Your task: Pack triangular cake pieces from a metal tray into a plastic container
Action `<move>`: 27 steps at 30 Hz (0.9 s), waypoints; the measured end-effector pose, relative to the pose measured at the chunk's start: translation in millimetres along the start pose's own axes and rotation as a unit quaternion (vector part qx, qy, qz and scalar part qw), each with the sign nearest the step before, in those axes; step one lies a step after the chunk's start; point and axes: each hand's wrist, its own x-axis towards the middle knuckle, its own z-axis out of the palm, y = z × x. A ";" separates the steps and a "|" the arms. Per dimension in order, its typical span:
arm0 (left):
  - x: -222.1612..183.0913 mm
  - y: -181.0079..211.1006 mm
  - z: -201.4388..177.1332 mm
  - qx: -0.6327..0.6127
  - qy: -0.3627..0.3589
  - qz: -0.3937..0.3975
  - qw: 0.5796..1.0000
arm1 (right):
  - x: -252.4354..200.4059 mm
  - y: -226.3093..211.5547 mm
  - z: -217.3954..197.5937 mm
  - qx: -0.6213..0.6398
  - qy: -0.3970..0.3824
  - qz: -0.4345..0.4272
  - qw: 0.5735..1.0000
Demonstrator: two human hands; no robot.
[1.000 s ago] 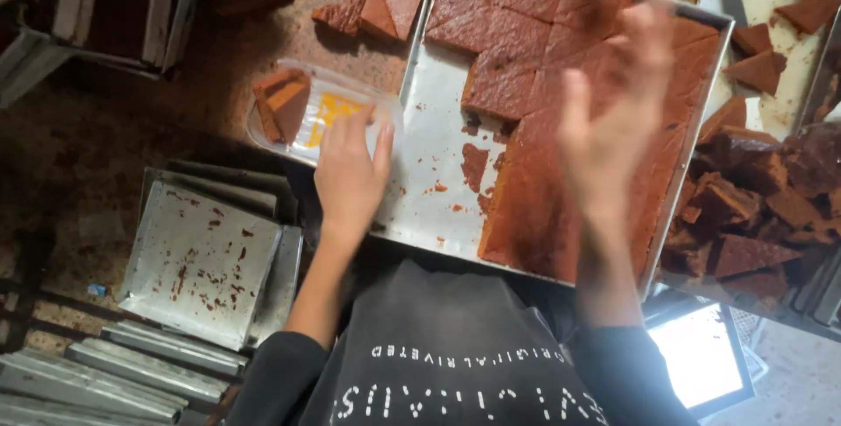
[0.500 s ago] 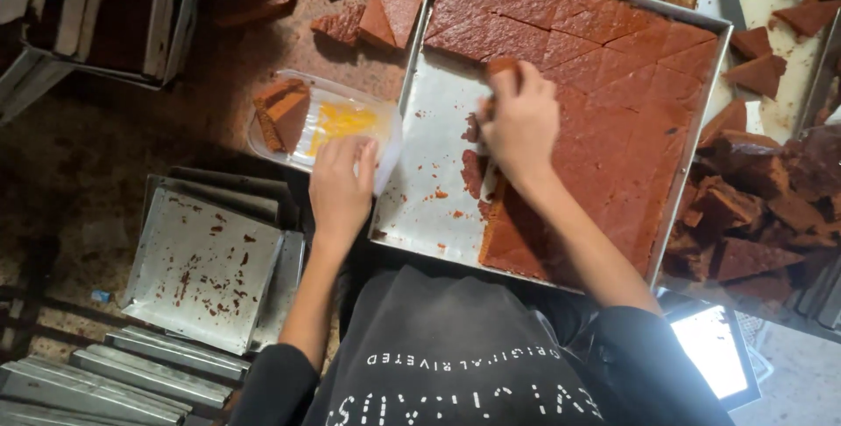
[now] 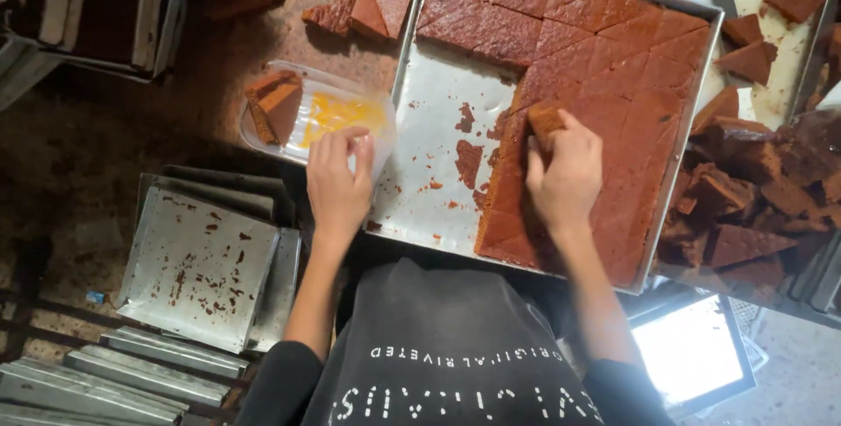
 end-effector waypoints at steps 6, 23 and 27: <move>-22.7 -12.4 12.6 -0.153 0.071 0.035 0.985 | -5.1 -17.4 -1.8 0.038 0.055 0.011 0.998; 14.4 12.2 -8.7 -0.151 0.107 -0.025 0.982 | 5.0 -3.2 -16.6 0.638 0.009 0.390 0.664; 13.7 -21.8 14.1 -0.139 0.077 0.033 0.987 | 26.2 -46.4 -38.6 0.700 0.015 0.416 0.580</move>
